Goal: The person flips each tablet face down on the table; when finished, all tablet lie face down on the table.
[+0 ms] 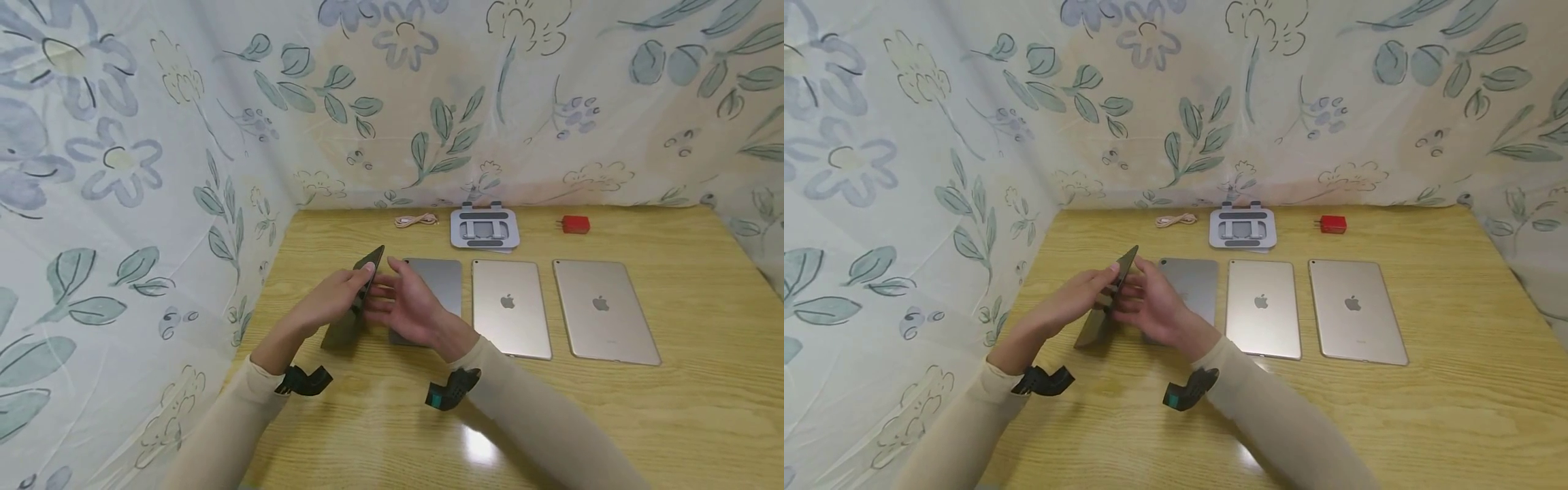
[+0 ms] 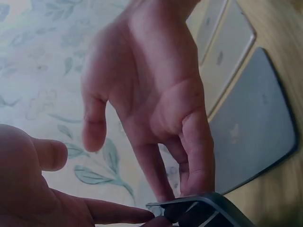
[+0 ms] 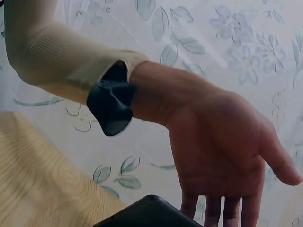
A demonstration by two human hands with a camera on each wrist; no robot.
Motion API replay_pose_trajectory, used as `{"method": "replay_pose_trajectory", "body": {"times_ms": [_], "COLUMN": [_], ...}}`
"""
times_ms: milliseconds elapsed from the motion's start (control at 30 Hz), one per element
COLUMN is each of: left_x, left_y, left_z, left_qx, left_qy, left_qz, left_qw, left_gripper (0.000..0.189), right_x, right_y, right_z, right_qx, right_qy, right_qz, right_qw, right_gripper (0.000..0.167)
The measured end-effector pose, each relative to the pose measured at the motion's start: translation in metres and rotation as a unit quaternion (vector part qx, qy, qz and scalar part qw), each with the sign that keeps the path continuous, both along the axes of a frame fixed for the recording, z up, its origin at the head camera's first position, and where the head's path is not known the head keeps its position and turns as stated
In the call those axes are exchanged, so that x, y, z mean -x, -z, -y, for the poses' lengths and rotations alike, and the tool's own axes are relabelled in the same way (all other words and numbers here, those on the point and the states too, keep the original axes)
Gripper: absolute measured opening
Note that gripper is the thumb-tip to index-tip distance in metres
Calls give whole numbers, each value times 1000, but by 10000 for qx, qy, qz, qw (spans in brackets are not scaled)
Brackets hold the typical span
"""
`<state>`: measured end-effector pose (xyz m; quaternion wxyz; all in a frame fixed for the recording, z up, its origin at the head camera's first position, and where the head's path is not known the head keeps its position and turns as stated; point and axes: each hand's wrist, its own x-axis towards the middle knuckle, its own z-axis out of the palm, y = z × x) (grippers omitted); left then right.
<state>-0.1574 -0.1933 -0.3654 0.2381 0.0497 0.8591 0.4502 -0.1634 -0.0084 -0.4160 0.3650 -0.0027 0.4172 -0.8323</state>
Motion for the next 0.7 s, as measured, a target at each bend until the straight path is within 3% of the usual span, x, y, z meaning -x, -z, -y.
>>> {"method": "replay_pose_trajectory", "body": {"times_ms": [333, 700], "left_x": [6, 7], "left_y": [-15, -16], "left_z": [3, 15], "left_qx": [-691, -1662], "left_qy": [-226, -490], "left_qz": [445, 744], "left_qw": [9964, 9821], "left_gripper": [71, 70], "right_x": [-8, -9], "right_y": [-16, -20], "right_z": [5, 9], "right_qx": [-114, -613], "right_qy": [23, 204], "right_qz": [-576, -928], "right_qw": [9983, 9936], "right_gripper": [83, 85]}}
